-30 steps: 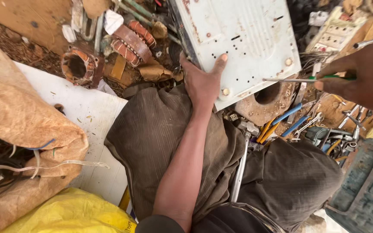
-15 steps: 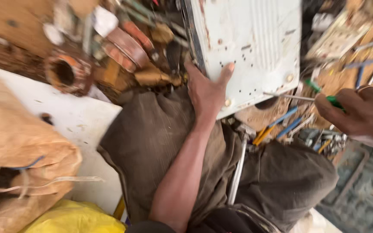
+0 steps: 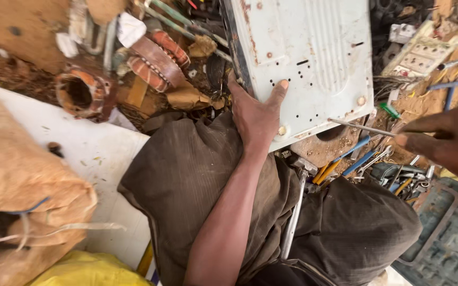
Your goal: The person disassembles a white metal electronics enclosure using a screwdriver and hammer. They remove screws, pry open the casing, and extract internal circuit boards and components, placing them aside.
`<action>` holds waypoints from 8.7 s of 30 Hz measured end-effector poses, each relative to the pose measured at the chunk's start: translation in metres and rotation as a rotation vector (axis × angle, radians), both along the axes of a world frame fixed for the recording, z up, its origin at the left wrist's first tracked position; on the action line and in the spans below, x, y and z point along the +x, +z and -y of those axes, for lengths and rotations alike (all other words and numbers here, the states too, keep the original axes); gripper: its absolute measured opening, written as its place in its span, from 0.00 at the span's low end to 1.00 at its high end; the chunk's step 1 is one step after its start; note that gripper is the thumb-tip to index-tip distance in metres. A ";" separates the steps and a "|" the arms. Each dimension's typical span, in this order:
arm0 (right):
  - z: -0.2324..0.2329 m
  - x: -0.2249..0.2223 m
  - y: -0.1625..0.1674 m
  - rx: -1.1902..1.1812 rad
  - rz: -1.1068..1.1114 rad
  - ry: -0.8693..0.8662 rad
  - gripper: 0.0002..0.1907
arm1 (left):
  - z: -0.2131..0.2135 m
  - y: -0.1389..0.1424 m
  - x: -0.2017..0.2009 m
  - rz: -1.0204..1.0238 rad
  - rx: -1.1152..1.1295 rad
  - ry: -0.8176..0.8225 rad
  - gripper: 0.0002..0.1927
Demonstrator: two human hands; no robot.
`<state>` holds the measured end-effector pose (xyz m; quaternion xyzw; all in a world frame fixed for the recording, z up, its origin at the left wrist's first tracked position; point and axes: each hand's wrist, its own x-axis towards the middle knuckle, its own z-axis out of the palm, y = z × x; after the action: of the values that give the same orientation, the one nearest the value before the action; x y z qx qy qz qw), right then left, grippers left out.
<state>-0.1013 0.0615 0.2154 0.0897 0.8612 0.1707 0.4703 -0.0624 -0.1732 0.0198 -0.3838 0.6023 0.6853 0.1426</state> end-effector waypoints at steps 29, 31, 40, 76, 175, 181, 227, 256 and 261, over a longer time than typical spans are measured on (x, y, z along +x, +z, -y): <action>0.039 0.033 0.032 0.302 0.482 0.803 0.30 | -0.003 0.000 0.006 -0.082 -0.086 0.094 0.59; 0.042 0.031 0.037 0.229 0.153 0.373 0.25 | 0.002 0.006 0.007 -0.056 0.051 0.124 0.59; 0.007 0.043 0.016 0.146 0.004 0.616 0.29 | -0.005 -0.014 0.003 -0.067 -0.017 0.113 0.60; -0.014 0.267 -0.156 -0.996 -1.560 -0.950 0.15 | -0.019 -0.038 -0.003 -0.203 -0.010 -0.131 0.63; -0.072 0.239 0.030 -0.721 -1.555 -0.461 0.17 | -0.018 -0.033 -0.005 -0.095 -0.374 -0.173 0.50; -0.004 0.186 -0.042 -0.457 -1.146 -0.255 0.12 | -0.017 -0.032 -0.003 -0.118 -0.393 -0.198 0.62; 0.010 0.335 -0.149 -1.637 -0.173 -1.875 0.08 | -0.165 0.043 0.127 -0.835 0.238 -0.910 0.24; 0.025 0.327 -0.151 -1.490 -0.218 -1.972 0.09 | -0.084 -0.004 0.016 -0.964 0.377 -0.453 0.17; 0.025 0.331 -0.154 -1.448 -0.254 -1.948 0.09 | -0.087 -0.007 0.018 -0.961 0.394 -0.448 0.17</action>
<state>0.2292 0.0363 0.0614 0.4309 0.3695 -0.7826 0.2554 -0.0448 -0.0867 0.0124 0.1427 0.5269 0.8355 0.0633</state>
